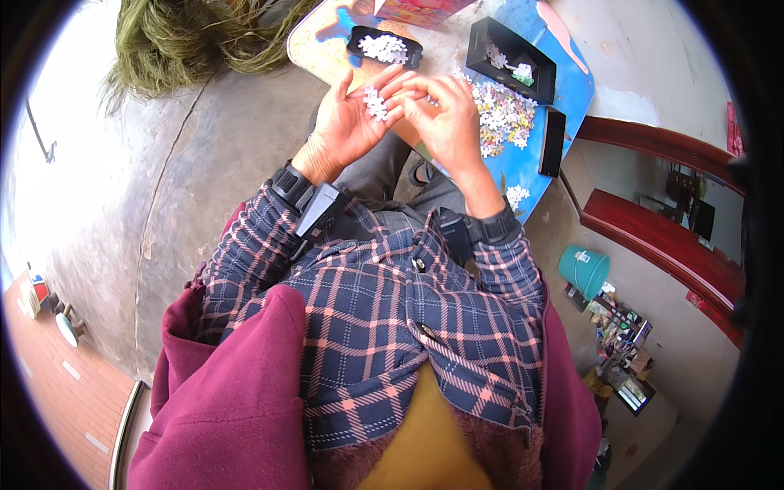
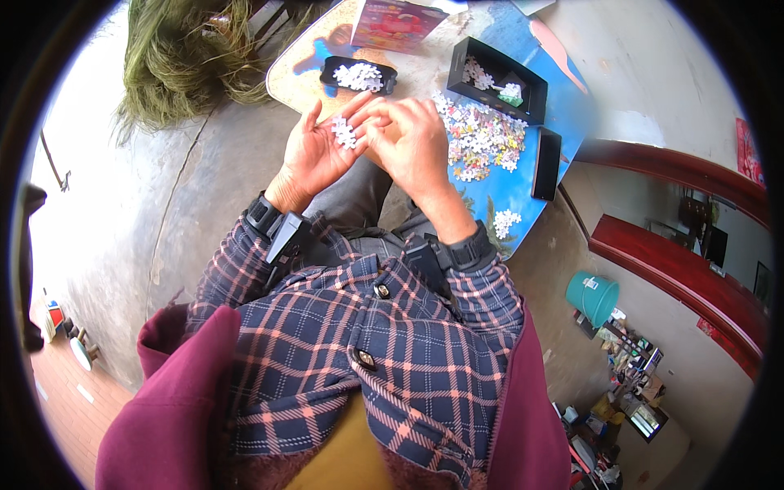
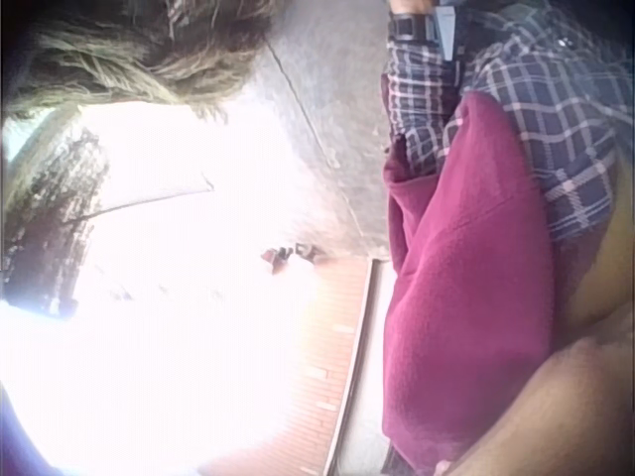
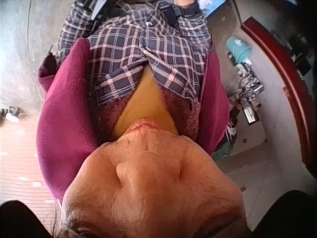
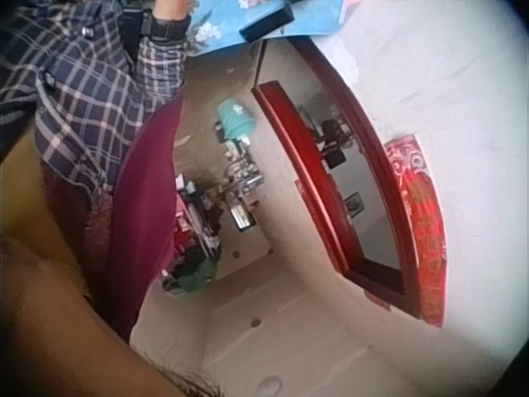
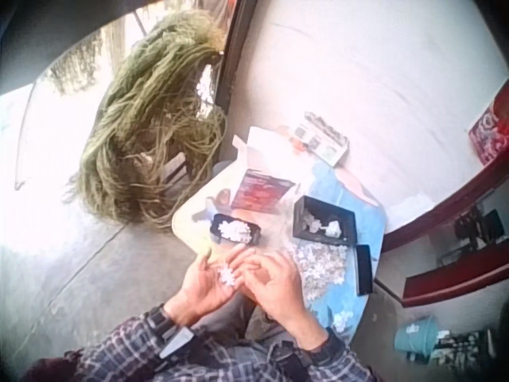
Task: The person sits at a table and sorts small white puzzle pieces from a pile, picking them up one by one and connecting them into small clusters. The person occasionally places clusters into a black tray while continuing to assemble more pieces by hand.
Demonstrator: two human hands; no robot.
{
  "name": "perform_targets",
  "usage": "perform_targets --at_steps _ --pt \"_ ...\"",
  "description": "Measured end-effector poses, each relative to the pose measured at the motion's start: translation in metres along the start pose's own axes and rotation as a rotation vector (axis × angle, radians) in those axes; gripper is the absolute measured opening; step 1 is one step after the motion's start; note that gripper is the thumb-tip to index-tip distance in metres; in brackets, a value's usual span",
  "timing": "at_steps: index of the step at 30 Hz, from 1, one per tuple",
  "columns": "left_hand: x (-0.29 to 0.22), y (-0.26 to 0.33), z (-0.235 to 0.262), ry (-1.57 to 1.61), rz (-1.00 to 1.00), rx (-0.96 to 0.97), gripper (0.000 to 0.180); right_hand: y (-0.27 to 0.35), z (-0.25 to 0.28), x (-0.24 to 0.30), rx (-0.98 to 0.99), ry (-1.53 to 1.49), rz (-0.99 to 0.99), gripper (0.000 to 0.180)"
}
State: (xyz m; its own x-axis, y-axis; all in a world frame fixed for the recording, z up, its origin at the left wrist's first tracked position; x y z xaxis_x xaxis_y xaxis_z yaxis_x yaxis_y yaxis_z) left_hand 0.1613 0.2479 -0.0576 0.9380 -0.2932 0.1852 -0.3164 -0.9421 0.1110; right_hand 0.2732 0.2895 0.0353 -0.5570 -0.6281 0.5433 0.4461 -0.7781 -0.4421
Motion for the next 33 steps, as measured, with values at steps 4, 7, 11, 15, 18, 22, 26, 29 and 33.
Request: perform_targets --at_steps 4,7,11,15,18,22,26,29,33 --pt "0.007 -0.002 -0.010 0.034 0.002 0.042 0.069 0.015 0.002 0.010 -0.015 0.032 0.034 0.020" --pt "0.011 -0.002 -0.010 -0.047 -0.009 -0.025 0.069 0.017 0.003 0.011 -0.053 0.068 0.023 0.028" --pt "0.013 -0.003 -0.008 -0.066 0.010 -0.065 0.069 0.018 0.004 0.012 0.001 0.132 0.061 0.032" --pt "0.016 -0.002 -0.010 -0.049 0.041 -0.006 0.068 0.019 0.002 0.014 0.023 0.128 0.085 0.035" --pt "0.016 -0.003 -0.008 -0.073 0.031 -0.041 0.068 0.019 0.001 0.012 0.006 0.121 0.110 0.034" --pt "0.017 -0.003 -0.005 -0.021 0.058 -0.018 0.067 0.020 -0.002 0.009 0.003 0.108 0.105 0.030" --pt "0.017 -0.002 0.000 0.004 0.068 0.014 0.066 0.015 -0.001 0.012 -0.003 0.081 0.108 0.022" --pt "0.012 -0.003 0.004 -0.058 0.048 -0.068 0.067 -0.006 0.011 0.014 -0.070 0.050 0.123 0.021" --pt "0.009 -0.005 -0.001 -0.012 -0.022 -0.096 0.069 -0.067 0.045 0.008 -0.270 0.150 0.135 0.021"
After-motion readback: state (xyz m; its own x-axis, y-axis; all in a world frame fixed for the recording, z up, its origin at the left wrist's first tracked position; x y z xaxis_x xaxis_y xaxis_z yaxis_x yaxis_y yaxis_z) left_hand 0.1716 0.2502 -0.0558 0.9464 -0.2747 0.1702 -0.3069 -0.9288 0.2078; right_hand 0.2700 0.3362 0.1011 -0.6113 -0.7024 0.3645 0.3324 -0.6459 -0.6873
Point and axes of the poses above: each hand's wrist, its own y-axis away from the middle knuckle, its own z-axis out of the back of the hand, x = y × z, the point moved 5 cm from there along -y, towards the middle knuckle, and after that the axes turned 9 degrees about -x, right-handed, at the moved point
